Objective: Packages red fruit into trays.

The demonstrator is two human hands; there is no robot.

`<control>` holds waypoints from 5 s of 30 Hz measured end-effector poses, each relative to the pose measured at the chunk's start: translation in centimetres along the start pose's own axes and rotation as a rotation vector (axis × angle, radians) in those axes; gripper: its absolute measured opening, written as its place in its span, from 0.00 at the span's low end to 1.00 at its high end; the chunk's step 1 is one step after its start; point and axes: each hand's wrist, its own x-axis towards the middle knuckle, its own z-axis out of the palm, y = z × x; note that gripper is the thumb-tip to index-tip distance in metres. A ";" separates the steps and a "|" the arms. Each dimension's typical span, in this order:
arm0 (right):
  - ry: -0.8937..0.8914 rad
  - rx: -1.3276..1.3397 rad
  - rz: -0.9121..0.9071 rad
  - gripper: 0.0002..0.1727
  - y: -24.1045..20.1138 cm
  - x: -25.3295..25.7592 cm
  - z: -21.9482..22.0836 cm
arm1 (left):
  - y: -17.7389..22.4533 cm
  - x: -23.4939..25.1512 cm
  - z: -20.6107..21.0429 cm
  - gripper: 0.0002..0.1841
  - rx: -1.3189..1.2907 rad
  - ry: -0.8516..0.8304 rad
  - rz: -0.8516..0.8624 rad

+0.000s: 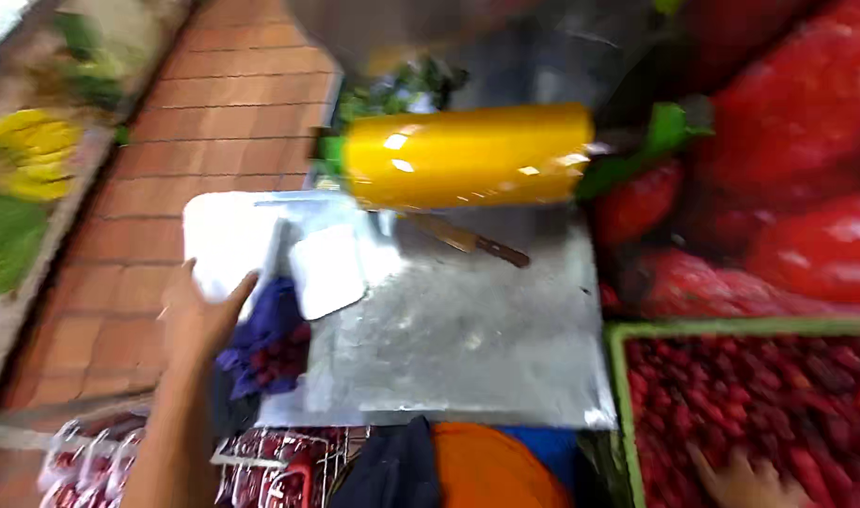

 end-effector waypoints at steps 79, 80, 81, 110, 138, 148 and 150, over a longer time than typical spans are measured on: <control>-0.361 1.407 -1.071 0.11 -34.7 -10.6 -6.6 | 5.1 -19.0 17.8 0.20 -0.433 -0.756 0.729; -0.363 1.404 -1.055 0.10 -34.4 -10.7 -6.6 | 5.0 -19.1 17.8 0.19 -0.450 -0.704 0.727; -0.360 1.409 -1.031 0.09 -34.2 -10.8 -6.6 | 5.0 -19.1 17.8 0.18 -0.479 -0.626 0.719; 0.143 0.755 -0.990 0.13 -30.6 -11.5 -6.5 | 7.5 -17.9 18.1 0.17 -0.152 -0.614 0.962; 0.220 0.095 0.042 0.35 -4.3 1.1 3.1 | 8.8 -20.2 17.1 0.20 -0.445 -0.465 0.767; 0.147 0.150 0.262 0.29 -8.3 -1.3 3.0 | 6.5 -20.0 16.1 0.16 -0.564 -0.380 0.708; 0.112 0.174 0.276 0.27 -7.9 -1.0 2.4 | 6.1 -19.8 16.2 0.15 -0.584 -0.369 0.692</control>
